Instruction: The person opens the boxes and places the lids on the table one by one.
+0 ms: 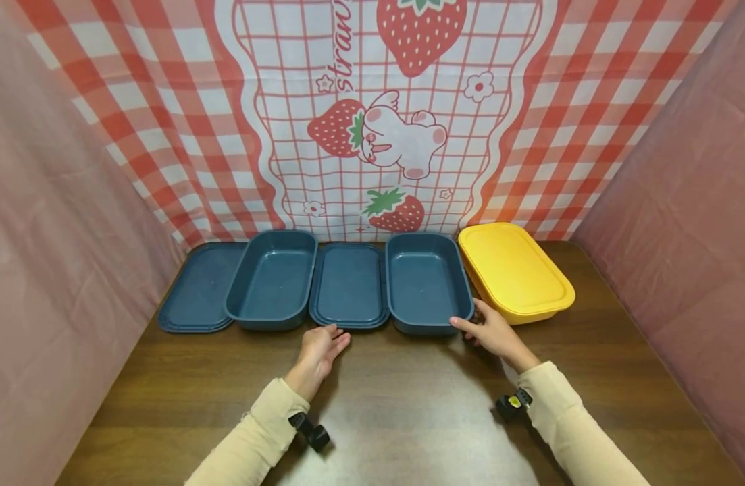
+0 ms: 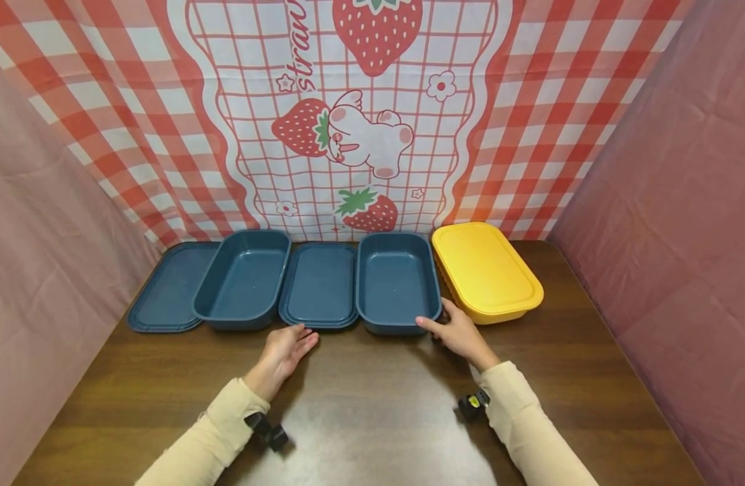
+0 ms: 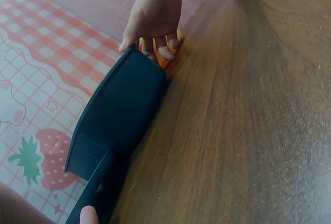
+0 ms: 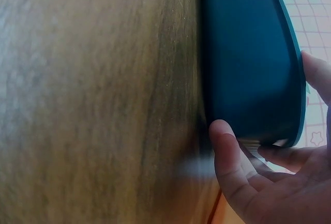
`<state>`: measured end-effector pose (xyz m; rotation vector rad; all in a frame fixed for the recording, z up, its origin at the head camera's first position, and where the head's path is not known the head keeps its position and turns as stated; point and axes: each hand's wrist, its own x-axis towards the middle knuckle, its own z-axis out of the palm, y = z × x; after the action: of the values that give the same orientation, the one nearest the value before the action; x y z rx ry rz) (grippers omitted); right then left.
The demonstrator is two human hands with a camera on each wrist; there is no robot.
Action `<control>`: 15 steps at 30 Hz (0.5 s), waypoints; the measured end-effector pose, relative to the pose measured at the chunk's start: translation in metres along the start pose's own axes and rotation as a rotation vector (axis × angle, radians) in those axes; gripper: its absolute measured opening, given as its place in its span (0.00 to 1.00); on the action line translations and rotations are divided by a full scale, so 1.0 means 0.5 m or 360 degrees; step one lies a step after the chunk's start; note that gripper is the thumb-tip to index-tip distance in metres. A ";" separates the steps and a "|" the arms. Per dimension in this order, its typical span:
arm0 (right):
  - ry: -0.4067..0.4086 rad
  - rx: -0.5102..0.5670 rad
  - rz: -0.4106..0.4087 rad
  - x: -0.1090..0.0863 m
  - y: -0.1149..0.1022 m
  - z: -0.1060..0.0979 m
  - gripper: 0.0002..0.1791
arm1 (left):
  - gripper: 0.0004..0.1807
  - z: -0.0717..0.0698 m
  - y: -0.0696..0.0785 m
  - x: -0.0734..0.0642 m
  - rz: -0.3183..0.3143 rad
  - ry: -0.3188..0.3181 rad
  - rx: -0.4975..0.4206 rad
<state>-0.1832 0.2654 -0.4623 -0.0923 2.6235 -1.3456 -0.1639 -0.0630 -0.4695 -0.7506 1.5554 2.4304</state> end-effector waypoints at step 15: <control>0.0010 0.0007 -0.0002 -0.001 0.002 -0.001 0.41 | 0.24 -0.020 0.023 -0.018 -0.0177 -0.0156 0.0067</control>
<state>-0.1829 0.2665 -0.4627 -0.0894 2.6259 -1.3538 -0.1575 -0.0757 -0.4590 -0.6801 1.4826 2.3117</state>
